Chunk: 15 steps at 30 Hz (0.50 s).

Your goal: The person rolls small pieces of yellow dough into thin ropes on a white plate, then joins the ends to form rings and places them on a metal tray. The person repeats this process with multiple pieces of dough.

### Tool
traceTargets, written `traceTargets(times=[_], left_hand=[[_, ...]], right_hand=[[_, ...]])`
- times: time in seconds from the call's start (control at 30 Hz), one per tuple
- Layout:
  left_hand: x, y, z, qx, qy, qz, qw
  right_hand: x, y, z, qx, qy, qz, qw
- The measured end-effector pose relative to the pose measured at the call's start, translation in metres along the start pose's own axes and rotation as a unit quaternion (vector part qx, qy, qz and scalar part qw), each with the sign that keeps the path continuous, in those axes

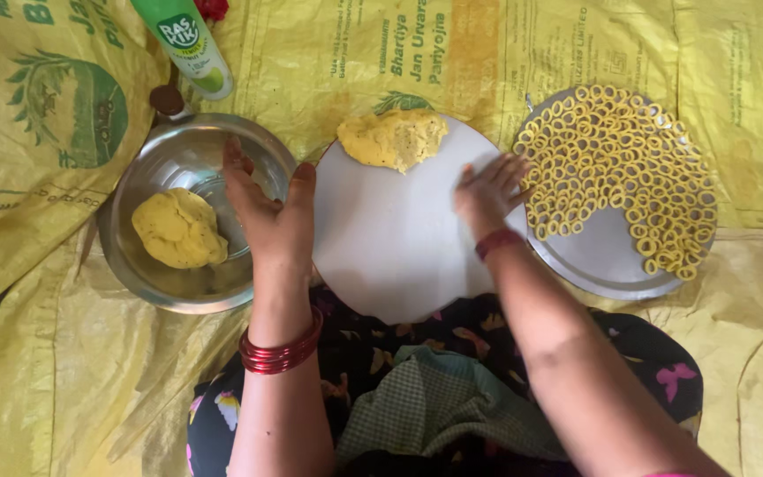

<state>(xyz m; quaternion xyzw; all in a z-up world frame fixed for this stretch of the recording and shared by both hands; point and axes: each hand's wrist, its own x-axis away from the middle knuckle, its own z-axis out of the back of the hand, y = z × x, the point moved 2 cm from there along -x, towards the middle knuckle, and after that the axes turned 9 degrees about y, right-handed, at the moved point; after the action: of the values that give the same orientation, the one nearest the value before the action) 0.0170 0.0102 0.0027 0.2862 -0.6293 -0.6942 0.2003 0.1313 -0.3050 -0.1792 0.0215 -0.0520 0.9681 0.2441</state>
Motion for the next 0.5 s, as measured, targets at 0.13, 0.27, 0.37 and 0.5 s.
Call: traceTargets(times=[0.13, 0.27, 0.37, 0.5], left_hand=[[0.001, -0.002, -0.003, -0.016, 0.013, 0.009, 1.000], [0.001, -0.002, -0.011, -0.005, 0.002, -0.009, 1.000], [0.003, -0.005, -0.011, -0.041, 0.001, -0.010, 0.999], [0.002, -0.006, -0.007, -0.061, 0.011, -0.030, 0.998]], right_hand=[[-0.003, -0.003, 0.023, -0.009, 0.022, 0.010, 1.000], [0.054, -0.030, 0.011, 0.000, 0.018, 0.130, 0.991], [0.112, -0.050, -0.009, -0.035, -0.043, 0.177, 0.983], [0.157, -0.056, -0.032, -0.136, -0.122, 0.220, 0.958]])
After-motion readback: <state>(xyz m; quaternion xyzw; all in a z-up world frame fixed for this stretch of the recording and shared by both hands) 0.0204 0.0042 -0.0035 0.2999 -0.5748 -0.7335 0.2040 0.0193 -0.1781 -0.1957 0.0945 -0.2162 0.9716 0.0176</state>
